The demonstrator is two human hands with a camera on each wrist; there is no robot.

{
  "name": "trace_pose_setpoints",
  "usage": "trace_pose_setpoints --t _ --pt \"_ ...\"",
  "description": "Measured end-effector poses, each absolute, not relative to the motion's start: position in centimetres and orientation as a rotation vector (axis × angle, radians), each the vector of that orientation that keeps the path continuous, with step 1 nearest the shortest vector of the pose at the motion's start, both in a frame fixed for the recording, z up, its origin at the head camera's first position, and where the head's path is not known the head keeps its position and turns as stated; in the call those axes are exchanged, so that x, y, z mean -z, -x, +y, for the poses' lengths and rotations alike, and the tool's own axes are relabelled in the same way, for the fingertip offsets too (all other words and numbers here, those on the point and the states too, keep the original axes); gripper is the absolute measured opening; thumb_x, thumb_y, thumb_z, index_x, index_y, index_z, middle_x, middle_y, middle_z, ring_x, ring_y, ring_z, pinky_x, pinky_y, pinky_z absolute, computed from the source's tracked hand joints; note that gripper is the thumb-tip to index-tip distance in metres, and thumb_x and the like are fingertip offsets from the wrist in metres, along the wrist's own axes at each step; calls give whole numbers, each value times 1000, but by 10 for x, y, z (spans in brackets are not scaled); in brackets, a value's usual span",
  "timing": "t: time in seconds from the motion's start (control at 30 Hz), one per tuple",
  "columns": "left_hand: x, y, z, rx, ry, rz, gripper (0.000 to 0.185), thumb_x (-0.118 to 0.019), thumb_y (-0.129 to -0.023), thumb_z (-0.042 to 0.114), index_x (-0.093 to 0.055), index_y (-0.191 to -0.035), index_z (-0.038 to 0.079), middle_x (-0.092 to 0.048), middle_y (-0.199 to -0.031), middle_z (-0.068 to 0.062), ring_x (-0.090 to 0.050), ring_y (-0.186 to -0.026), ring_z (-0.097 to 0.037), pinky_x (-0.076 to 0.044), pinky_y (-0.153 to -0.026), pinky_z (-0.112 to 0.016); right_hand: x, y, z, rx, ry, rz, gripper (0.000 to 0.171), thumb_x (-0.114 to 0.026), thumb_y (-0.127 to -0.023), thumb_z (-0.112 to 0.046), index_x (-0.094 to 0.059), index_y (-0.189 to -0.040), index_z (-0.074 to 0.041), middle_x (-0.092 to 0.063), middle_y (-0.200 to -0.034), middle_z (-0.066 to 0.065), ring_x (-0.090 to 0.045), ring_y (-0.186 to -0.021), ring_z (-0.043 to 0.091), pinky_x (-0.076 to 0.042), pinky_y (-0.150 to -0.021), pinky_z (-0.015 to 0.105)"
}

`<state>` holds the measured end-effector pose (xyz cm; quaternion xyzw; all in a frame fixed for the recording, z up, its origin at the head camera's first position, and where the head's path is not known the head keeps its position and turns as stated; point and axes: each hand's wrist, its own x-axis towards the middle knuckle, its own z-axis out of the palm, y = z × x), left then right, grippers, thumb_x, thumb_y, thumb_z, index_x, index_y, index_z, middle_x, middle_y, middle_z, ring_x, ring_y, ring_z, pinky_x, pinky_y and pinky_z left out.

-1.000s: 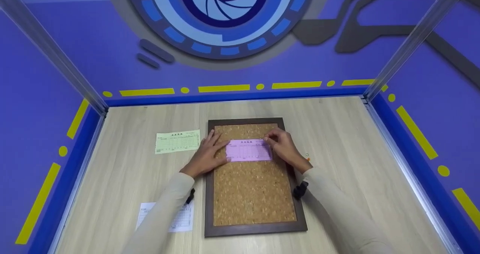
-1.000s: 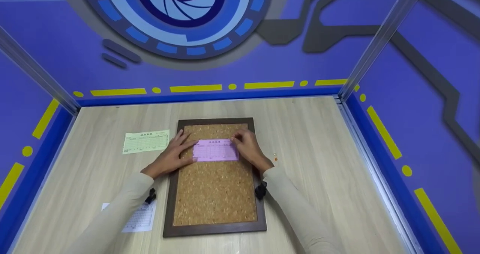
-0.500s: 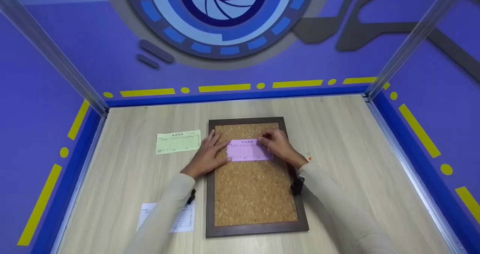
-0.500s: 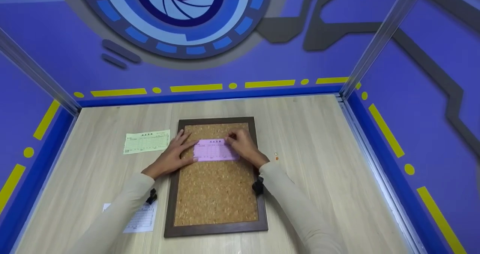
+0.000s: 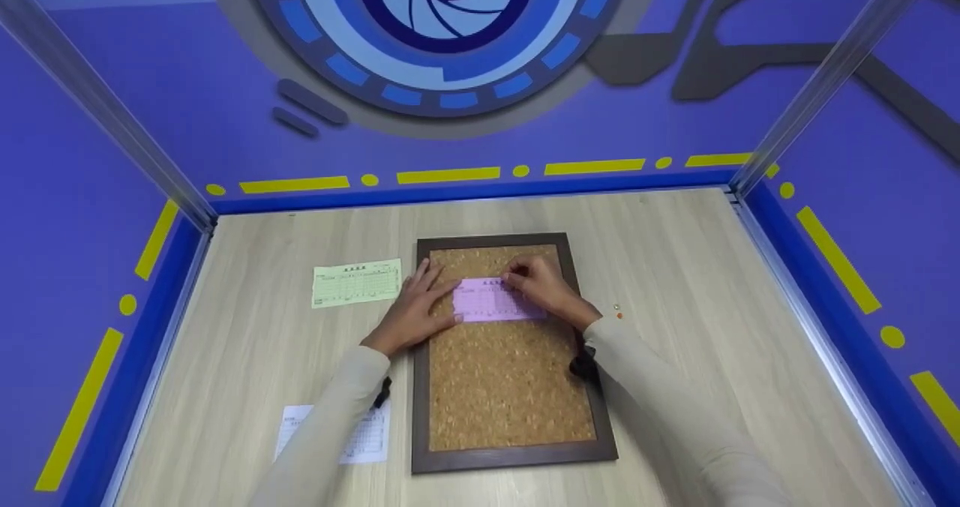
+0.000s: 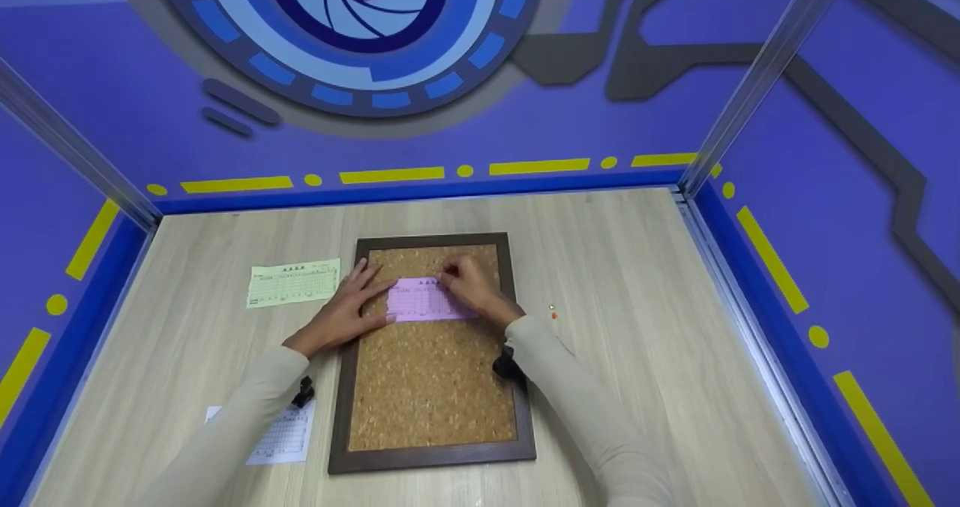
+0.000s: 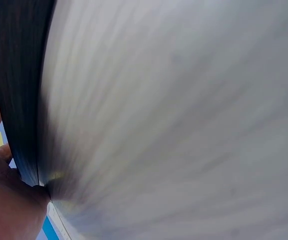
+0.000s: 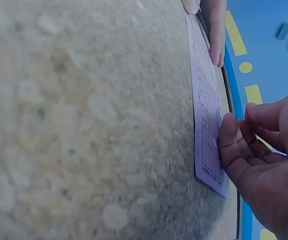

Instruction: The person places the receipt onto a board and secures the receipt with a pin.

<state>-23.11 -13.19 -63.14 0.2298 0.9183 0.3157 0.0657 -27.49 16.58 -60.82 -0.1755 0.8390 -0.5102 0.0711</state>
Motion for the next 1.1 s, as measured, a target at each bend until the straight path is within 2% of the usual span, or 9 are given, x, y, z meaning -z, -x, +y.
trace_pose_setpoints --t 0.37,0.6,1.1 --pt "631 230 -135 -939 -684 2779 75 -76 -100 48 -53 -165 18 -23 -182 -17 -1 -171 -38 -6 -134 -63 605 282 155 1377 574 2597 10 -71 -104 1 -77 -98 6 -71 -89 7 -57 -79 12 -46 -69 25" --pt "628 230 -132 -943 -686 2776 76 -77 -100 51 -54 -164 17 -28 -179 -20 -4 -170 -42 -8 -133 -67 604 286 154 1343 565 2622 10 -72 -102 2 -79 -97 6 -73 -89 7 -58 -80 12 -48 -72 26" --pt "630 229 -131 -941 -669 2774 76 -77 -100 51 -54 -165 20 -26 -181 -17 -2 -171 -39 -6 -134 -63 599 286 153 1322 438 2572 10 -73 -103 -1 -80 -98 5 -69 -86 2 -57 -76 11 -47 -66 23"
